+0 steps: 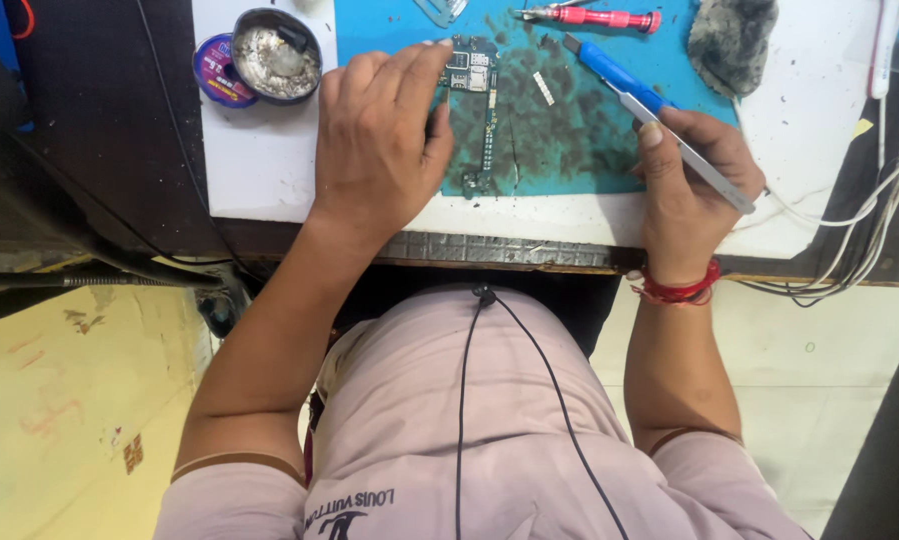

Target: The person uses a soldering iron and tweezers to remove a small component from a circuit board, then uses a hot air gun to heat the area and place a replacement component. The person continues to solder and adjust components on the board.

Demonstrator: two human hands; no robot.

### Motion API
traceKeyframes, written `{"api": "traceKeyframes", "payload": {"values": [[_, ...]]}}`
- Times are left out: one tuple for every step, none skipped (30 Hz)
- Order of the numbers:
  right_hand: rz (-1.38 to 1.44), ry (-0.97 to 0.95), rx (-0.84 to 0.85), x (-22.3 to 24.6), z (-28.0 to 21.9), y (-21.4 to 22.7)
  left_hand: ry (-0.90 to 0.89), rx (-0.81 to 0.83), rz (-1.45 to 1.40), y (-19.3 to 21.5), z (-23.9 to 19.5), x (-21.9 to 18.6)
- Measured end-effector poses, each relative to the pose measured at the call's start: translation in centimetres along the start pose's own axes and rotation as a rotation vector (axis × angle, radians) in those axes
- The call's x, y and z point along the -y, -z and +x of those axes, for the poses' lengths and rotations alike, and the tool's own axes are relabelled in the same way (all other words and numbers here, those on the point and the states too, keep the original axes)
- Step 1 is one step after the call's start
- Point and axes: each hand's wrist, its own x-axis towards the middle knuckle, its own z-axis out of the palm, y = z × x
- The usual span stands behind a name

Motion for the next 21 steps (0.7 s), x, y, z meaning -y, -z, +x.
{"api": "traceKeyframes", "payload": {"values": [[-0.025, 0.025, -0.017, -0.1, 0.0, 0.0, -0.006, 0.005, 0.003, 0.0, 0.3, 0.0], [-0.050, 0.049, -0.034, -0.2, 0.1, 0.1, -0.011, 0.008, 0.005, 0.0, 0.5, 0.1], [-0.060, 0.075, -0.043, -0.3, 0.2, 0.2, -0.016, 0.013, 0.008, 0.0, 0.7, 0.1], [-0.069, 0.100, -0.051, -0.3, 0.4, 0.2, -0.021, 0.017, 0.010, 0.0, 0.8, 0.2], [-0.079, 0.126, -0.059, -0.3, 0.6, 0.3, -0.019, 0.007, 0.012, -0.1, 1.0, 0.2], [-0.175, 0.180, -0.048, -0.2, 0.9, 0.4, -0.018, -0.004, 0.014, -0.2, 1.1, 0.2], [-0.271, 0.232, -0.036, -0.1, 1.2, 0.7, -0.015, -0.015, 0.015, -0.4, 1.2, 0.2], [-0.366, 0.284, -0.022, 0.0, 1.6, 0.8, -0.012, -0.021, 0.012, -0.5, 1.4, 0.2], [-0.426, 0.297, -0.012, 0.1, 1.8, 0.9, -0.007, -0.027, 0.010, -0.7, 1.5, 0.2], [-0.487, 0.309, -0.002, 0.2, 2.0, 1.0, -0.002, -0.032, 0.008, -0.8, 1.5, 0.3], [-0.546, 0.323, 0.009, 0.2, 2.1, 0.9, -0.006, -0.040, 0.004, -0.8, 1.5, 0.3], [-0.572, 0.341, 0.009, 0.3, 2.2, 0.8, -0.010, -0.048, 0.000, -0.8, 1.5, 0.2], [-0.598, 0.358, 0.010, 0.3, 2.2, 0.6, -0.012, -0.056, -0.005, -0.7, 1.4, 0.2], [-0.624, 0.376, 0.011, 0.2, 2.2, 0.5, -0.015, -0.068, -0.010, -0.6, 1.2, 0.2], [-0.643, 0.380, 0.006, 0.2, 2.2, 0.4, -0.020, -0.081, -0.016, -0.5, 0.9, 0.0], [-0.662, 0.383, 0.000, 0.1, 2.2, 0.2, -0.024, -0.094, -0.023, -0.4, 0.6, -0.1], [-0.681, 0.387, -0.007, 0.1, 2.1, 0.2, -0.028, -0.100, -0.059, -0.3, 0.3, -0.3], [-0.670, 0.380, -0.031, 0.1, 2.1, 0.1, -0.032, -0.106, -0.096, 0.0, -0.2, -0.6], [-0.658, 0.375, -0.054, 0.1, 1.9, 0.1, -0.036, -0.112, -0.131, 0.2, -0.8, -0.8], [-0.645, 0.370, -0.078, 0.1, 1.9, 0.1, -0.025, -0.126, -0.154, 0.3, -1.4, -1.1], [-0.608, 0.359, -0.078, 0.2, 1.8, 0.0, -0.012, -0.141, -0.176, 0.4, -2.1, -1.4]]}}
